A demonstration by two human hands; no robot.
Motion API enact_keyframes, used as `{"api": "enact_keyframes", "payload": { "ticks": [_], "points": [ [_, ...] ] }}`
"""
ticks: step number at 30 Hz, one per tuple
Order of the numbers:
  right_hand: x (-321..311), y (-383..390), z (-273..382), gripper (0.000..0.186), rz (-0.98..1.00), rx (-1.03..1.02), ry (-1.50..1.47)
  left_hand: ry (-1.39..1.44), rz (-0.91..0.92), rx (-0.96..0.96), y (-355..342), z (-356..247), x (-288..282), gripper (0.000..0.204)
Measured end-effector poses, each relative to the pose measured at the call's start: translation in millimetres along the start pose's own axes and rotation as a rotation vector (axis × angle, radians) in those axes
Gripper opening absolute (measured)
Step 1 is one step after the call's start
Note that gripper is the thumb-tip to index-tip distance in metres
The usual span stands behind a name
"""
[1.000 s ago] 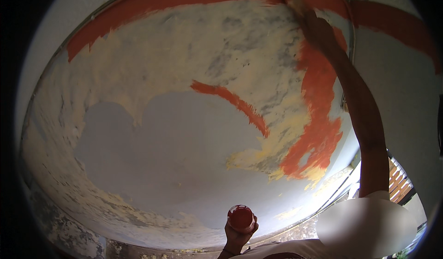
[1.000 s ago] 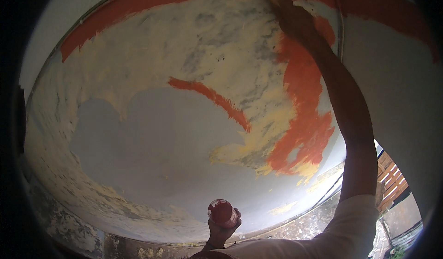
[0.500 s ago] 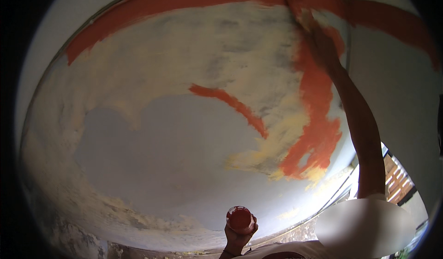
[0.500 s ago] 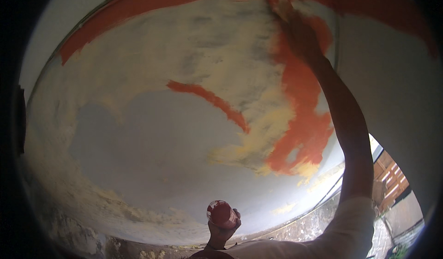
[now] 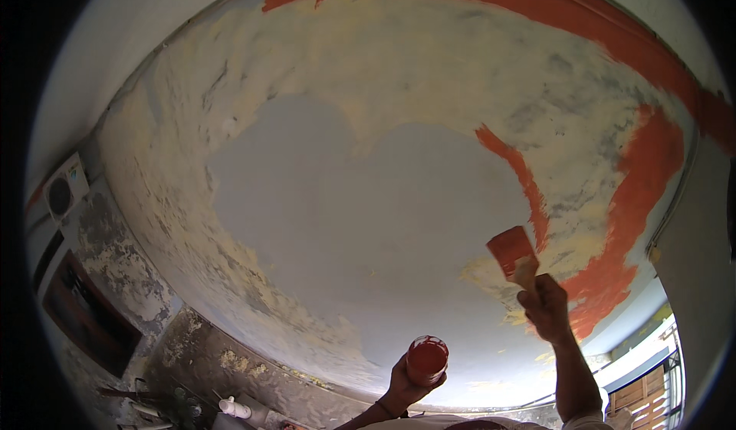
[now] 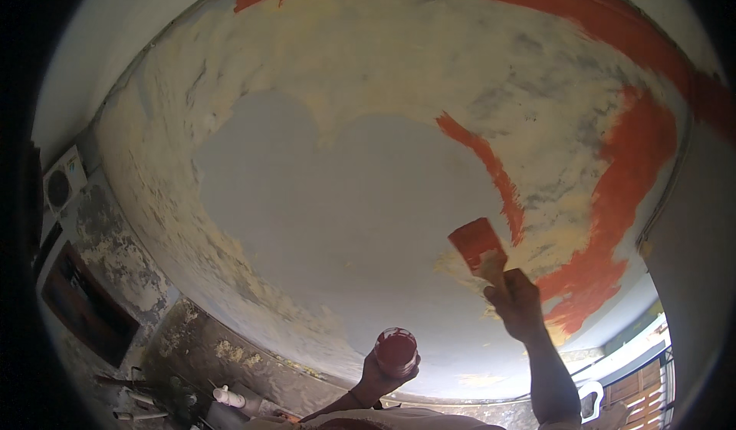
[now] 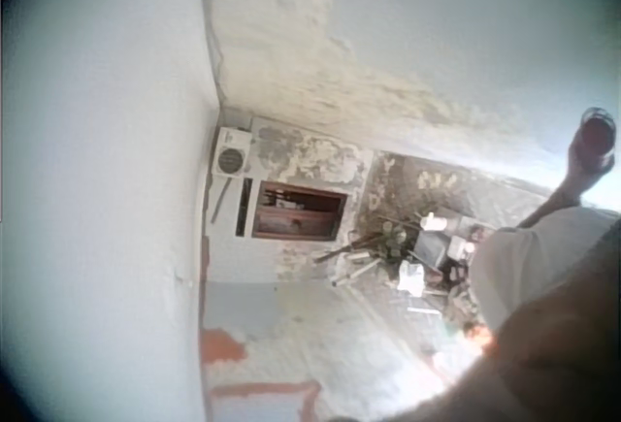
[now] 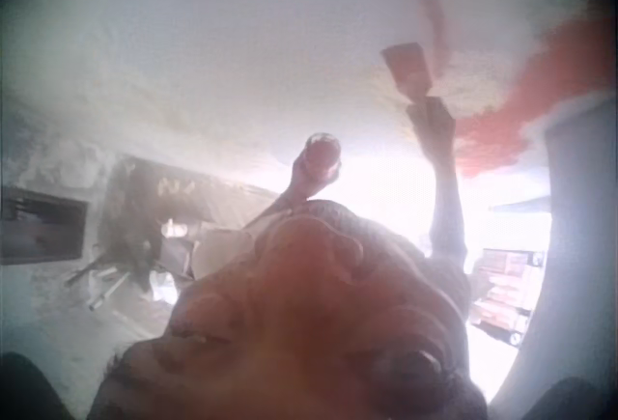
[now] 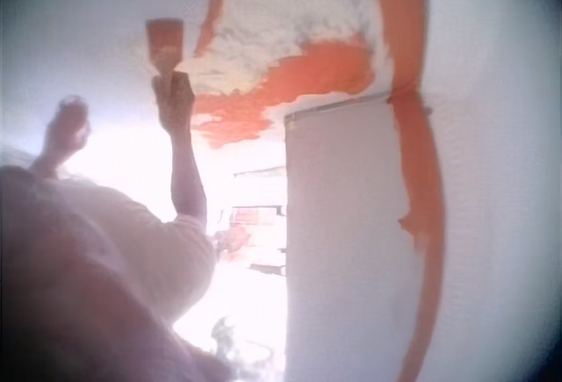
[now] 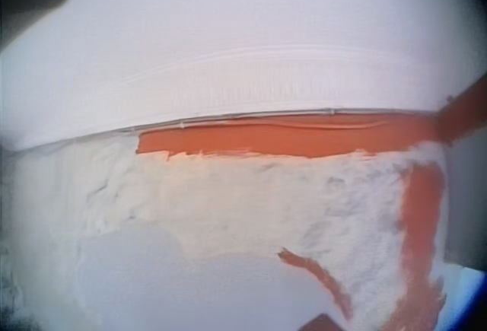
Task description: The person paints a ceiling with red paint using a brush and a small container. They repeatedly dip the brush into the container and apply paint to the ceiling surface in broad strokes.
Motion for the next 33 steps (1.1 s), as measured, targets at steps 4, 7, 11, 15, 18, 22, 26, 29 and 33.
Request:
{"api": "enact_keyframes", "payload": {
  "ticks": [4, 7, 11, 15, 18, 22, 26, 29, 33],
  "points": [
    [31, -34, 22, 0.025, 0.091, 0.187, -0.312, 0.002, -0.058, 0.045, -4, -8, -19, 0.065],
    [59, -83, 109, 0.023, 0.09, -0.25, -0.31, -0.022, -0.053, 0.069, 1, -10, -16, 0.067],
    [97, -156, 194, 0.025, 0.069, -0.281, -0.443, -0.018, 0.017, 0.104, 6, -5, -15, 0.07],
    [119, -238, 260, 0.032, -0.055, -0.417, -0.323, -0.017, -0.038, 0.174, 23, -15, -9, 0.069],
    [105, -276, 301, 0.035, -0.205, -0.726, 0.257, -0.035, -0.028, 0.234, 37, -30, -24, 0.061],
    [79, -284, 347, 0.036, -0.267, -0.854, 0.665, 0.046, 0.043, 0.305, 59, -53, -41, 0.053],
    [104, -301, 309, 0.034, 0.066, -0.428, -0.02, 0.063, -0.02, 0.406, 66, -73, -40, 0.063],
    [117, -296, 309, 0.033, 0.046, -0.469, -0.291, -0.001, -0.025, 0.426, 60, -82, -31, 0.064],
    [139, -313, 316, 0.031, -0.02, -0.501, -0.572, -0.001, -0.015, 0.434, 56, -87, -23, 0.064]
  ]
}}
Point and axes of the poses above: each hand's wrist, its own y-axis away from the middle knuckle, its own x-axis out of the palm, z = x × y, the point moved 9 cm from there along -y, towards the middle knuckle, and after that the axes turned 2 degrees about -y, right-handed, at the moved point
